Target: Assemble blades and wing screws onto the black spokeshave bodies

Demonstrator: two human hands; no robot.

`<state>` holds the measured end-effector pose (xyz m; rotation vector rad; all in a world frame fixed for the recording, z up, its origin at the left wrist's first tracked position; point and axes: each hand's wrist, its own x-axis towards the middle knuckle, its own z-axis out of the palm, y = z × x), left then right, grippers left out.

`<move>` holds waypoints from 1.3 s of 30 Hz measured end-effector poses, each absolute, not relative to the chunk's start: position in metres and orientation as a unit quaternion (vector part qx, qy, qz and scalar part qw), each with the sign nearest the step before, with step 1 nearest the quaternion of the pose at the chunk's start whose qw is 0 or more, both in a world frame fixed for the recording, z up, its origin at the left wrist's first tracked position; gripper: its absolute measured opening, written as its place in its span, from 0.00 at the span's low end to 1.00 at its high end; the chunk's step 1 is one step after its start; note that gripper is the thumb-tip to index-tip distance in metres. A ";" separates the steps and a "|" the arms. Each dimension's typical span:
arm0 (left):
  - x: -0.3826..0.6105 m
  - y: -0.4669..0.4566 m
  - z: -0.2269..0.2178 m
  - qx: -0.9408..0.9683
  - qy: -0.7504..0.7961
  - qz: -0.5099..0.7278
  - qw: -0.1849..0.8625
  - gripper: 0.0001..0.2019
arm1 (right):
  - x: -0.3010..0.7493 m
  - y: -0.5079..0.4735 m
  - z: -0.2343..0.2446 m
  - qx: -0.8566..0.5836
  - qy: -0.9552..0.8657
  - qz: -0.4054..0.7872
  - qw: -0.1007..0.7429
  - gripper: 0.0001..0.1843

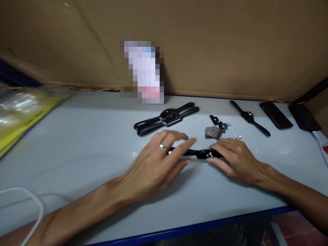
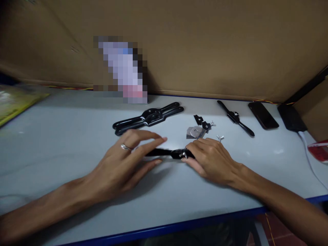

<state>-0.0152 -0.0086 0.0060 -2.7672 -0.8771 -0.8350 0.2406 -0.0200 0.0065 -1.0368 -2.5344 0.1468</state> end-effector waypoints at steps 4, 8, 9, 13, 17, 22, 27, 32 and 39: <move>-0.023 0.006 0.007 -0.869 -0.365 -0.332 0.050 0.21 | 0.251 -0.007 0.010 -0.430 -0.866 0.059 0.249 0.13; -0.035 0.029 0.003 -0.862 -0.427 -0.268 0.056 0.14 | 0.267 0.011 0.017 -0.544 -0.796 0.008 0.266 0.13; -0.037 0.035 0.001 -0.861 -0.441 -0.246 0.064 0.15 | 0.271 0.016 0.019 -0.576 -0.774 -0.004 0.264 0.13; -0.043 0.047 -0.007 -0.854 -0.476 -0.180 0.103 0.18 | 0.291 0.033 0.023 -0.675 -0.709 -0.051 0.196 0.18; -0.045 0.050 -0.012 -0.865 -0.464 -0.161 0.104 0.20 | 0.307 0.046 0.022 -0.733 -0.667 -0.085 0.099 0.19; -0.046 0.050 -0.013 -0.869 -0.459 -0.162 0.088 0.20 | 0.315 0.054 0.016 -0.742 -0.664 -0.075 0.062 0.19; -0.044 0.049 -0.013 -0.872 -0.460 -0.155 0.067 0.21 | 0.310 0.053 0.015 -0.738 -0.670 -0.048 0.068 0.18; -0.044 0.049 -0.015 -0.873 -0.450 -0.179 0.058 0.21 | 0.305 0.049 0.016 -0.736 -0.675 -0.037 0.044 0.19; -0.042 0.046 -0.013 -0.882 -0.430 -0.193 0.023 0.21 | 0.301 0.043 0.018 -0.721 -0.687 -0.093 -0.012 0.24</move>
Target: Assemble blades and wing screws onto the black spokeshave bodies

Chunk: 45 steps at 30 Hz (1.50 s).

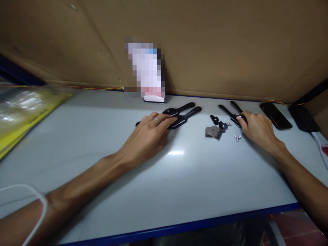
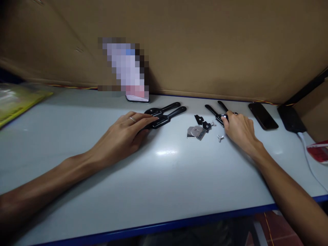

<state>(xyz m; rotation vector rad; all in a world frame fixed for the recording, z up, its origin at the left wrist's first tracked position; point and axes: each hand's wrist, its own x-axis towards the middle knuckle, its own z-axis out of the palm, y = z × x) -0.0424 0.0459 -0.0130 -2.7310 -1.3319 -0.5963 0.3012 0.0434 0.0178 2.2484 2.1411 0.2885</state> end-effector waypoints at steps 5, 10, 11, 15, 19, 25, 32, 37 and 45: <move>-0.041 0.043 -0.013 -0.877 -0.445 -0.181 0.022 0.21 | 0.299 0.041 0.021 0.718 0.686 0.121 0.023 0.22; -0.039 0.043 -0.015 -0.862 -0.480 -0.145 0.075 0.21 | 0.296 0.036 0.025 0.704 0.693 0.149 -0.047 0.18; -0.039 0.043 -0.015 -0.861 -0.482 -0.145 0.076 0.21 | 0.295 0.035 0.026 0.700 0.694 0.150 -0.071 0.18; -0.040 0.042 -0.017 -0.863 -0.482 -0.148 0.032 0.20 | 0.292 0.032 0.028 0.674 0.715 0.136 -0.129 0.17; -0.040 0.039 -0.015 -0.863 -0.483 -0.147 0.013 0.20 | 0.290 0.031 0.025 0.641 0.742 0.114 -0.156 0.16; -0.041 0.037 -0.014 -0.871 -0.468 -0.152 0.003 0.22 | 0.282 0.029 0.012 0.616 0.773 0.046 -0.146 0.13; -0.033 0.024 -0.011 -0.882 -0.417 -0.211 -0.064 0.22 | 0.279 0.031 0.003 0.602 0.789 -0.012 -0.125 0.15; -0.022 0.002 -0.004 -0.939 -0.278 -0.183 -0.092 0.27 | 0.280 0.034 0.003 0.617 0.771 -0.058 -0.146 0.11; -0.016 -0.014 -0.002 -0.972 -0.194 -0.134 -0.018 0.36 | 0.282 0.037 0.002 0.611 0.757 -0.114 -0.202 0.05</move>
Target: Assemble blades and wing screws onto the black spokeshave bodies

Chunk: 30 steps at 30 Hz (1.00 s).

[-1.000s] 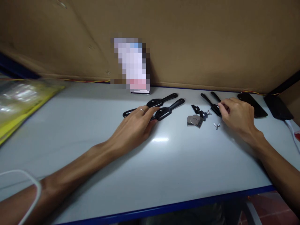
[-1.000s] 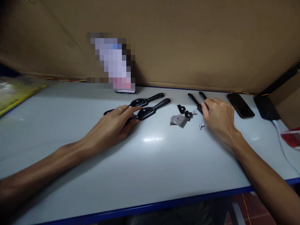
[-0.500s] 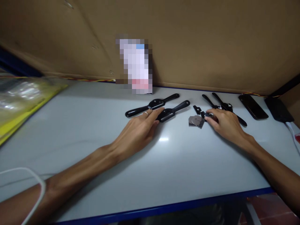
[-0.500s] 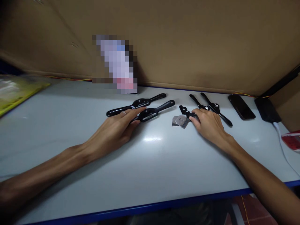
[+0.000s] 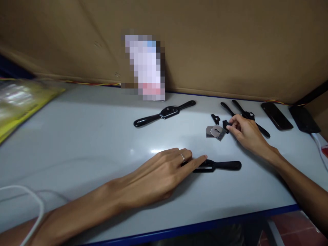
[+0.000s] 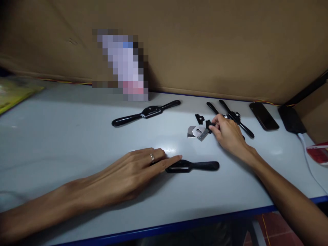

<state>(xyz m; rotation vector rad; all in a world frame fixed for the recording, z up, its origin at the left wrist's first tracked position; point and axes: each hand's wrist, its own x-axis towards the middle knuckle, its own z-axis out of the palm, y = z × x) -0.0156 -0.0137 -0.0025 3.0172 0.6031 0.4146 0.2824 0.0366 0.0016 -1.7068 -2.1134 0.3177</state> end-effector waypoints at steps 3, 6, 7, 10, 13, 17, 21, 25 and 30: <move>-0.014 -0.016 -0.001 0.972 0.194 0.126 0.030 0.35 | 0.283 0.036 0.001 -0.589 -0.770 0.090 0.229 0.03; -0.012 -0.018 0.000 0.970 0.201 0.130 0.031 0.29 | 0.283 0.032 0.005 -0.569 -0.777 0.043 0.266 0.02; -0.011 -0.018 0.000 0.969 0.204 0.133 0.036 0.27 | 0.281 0.030 0.007 -0.563 -0.776 0.026 0.284 0.02; -0.010 -0.016 -0.001 0.963 0.224 0.140 0.063 0.20 | 0.270 0.016 0.018 -0.543 -0.767 0.004 0.340 0.04; -0.010 -0.013 -0.004 0.960 0.233 0.154 0.034 0.12 | 0.253 -0.006 0.026 -0.494 -0.787 0.070 0.363 0.04; -0.012 -0.010 -0.006 0.965 0.204 0.162 -0.026 0.11 | 0.234 -0.031 0.024 -0.413 -0.825 0.206 0.324 0.06; -0.014 -0.009 -0.007 0.965 0.222 0.136 0.007 0.11 | 0.229 -0.038 0.015 -0.384 -0.829 0.246 0.323 0.08; -0.015 -0.009 -0.008 0.968 0.204 0.147 0.001 0.11 | 0.228 -0.036 0.010 -0.388 -0.825 0.248 0.328 0.06; -0.014 -0.010 -0.006 0.968 0.181 0.168 -0.039 0.11 | 0.228 -0.035 0.007 -0.366 -0.838 0.237 0.328 0.07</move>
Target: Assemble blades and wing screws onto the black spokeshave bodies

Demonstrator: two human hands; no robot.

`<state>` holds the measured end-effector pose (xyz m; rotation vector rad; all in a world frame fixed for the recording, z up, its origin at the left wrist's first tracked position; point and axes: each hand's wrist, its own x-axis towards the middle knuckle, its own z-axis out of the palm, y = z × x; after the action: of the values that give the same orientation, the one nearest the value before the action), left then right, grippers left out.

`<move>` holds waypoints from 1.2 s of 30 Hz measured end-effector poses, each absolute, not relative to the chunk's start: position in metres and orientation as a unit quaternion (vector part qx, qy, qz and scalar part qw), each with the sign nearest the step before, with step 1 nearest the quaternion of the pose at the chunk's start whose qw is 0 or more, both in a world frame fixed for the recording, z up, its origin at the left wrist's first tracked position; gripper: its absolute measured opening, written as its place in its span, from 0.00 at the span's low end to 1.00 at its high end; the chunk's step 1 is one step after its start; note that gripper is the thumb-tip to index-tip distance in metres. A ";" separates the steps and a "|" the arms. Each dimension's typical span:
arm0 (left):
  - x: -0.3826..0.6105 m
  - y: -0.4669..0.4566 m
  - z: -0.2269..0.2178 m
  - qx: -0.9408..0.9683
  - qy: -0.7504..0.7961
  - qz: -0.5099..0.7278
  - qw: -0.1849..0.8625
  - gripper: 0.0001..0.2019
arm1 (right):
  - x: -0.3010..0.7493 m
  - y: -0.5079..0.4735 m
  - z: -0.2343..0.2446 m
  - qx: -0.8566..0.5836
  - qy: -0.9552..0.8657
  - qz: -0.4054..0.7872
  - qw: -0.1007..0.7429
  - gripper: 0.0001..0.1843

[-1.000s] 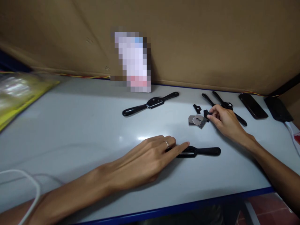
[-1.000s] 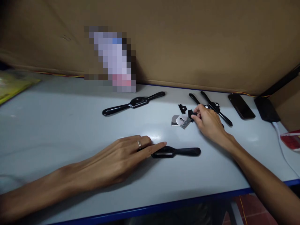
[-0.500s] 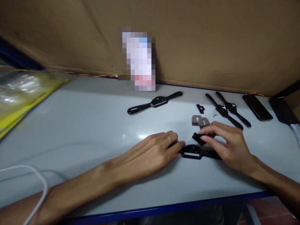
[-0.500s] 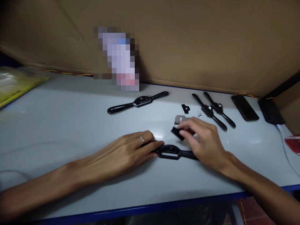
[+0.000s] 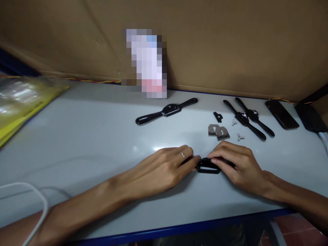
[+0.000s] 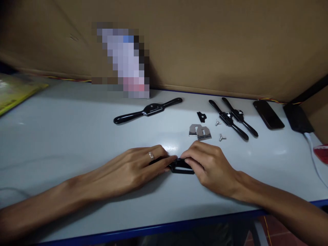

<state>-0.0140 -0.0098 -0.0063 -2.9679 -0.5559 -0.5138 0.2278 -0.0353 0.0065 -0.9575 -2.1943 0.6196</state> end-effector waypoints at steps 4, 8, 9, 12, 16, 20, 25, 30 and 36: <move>-0.014 -0.010 -0.007 -0.968 -0.173 -0.174 0.052 0.10 | 0.226 -0.036 0.004 -0.339 -0.858 0.215 0.322 0.10; -0.015 -0.010 -0.008 -0.968 -0.174 -0.170 0.054 0.10 | 0.230 -0.031 0.011 -0.349 -0.853 0.208 0.327 0.10; -0.015 -0.010 -0.009 -0.968 -0.175 -0.171 0.056 0.10 | 0.233 -0.027 0.014 -0.364 -0.846 0.193 0.337 0.10; -0.014 -0.010 -0.007 -0.968 -0.175 -0.171 0.059 0.11 | 0.246 -0.011 0.021 -0.428 -0.824 0.098 0.357 0.09; -0.012 -0.010 -0.003 -0.969 -0.178 -0.164 0.054 0.11 | 0.262 0.009 0.018 -0.480 -0.837 0.039 0.260 0.08; -0.013 -0.010 -0.002 -0.969 -0.183 -0.163 0.038 0.12 | 0.268 0.015 0.008 -0.500 -0.848 0.066 0.161 0.15; -0.015 -0.008 -0.002 -0.968 -0.208 -0.138 -0.031 0.12 | 0.269 0.016 0.008 -0.522 -0.830 0.112 0.157 0.11; -0.015 -0.008 -0.001 -0.968 -0.217 -0.120 -0.049 0.12 | 0.264 0.013 0.017 -0.535 -0.782 0.218 0.234 0.06; -0.015 -0.008 0.000 -0.976 -0.152 -0.133 0.075 0.10 | 0.243 -0.013 0.019 -0.498 -0.758 0.274 0.322 0.06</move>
<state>-0.0151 -0.0084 -0.0001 -2.9287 -0.4564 -0.3985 0.2430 -0.0128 0.0187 -1.3065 -1.9893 0.7194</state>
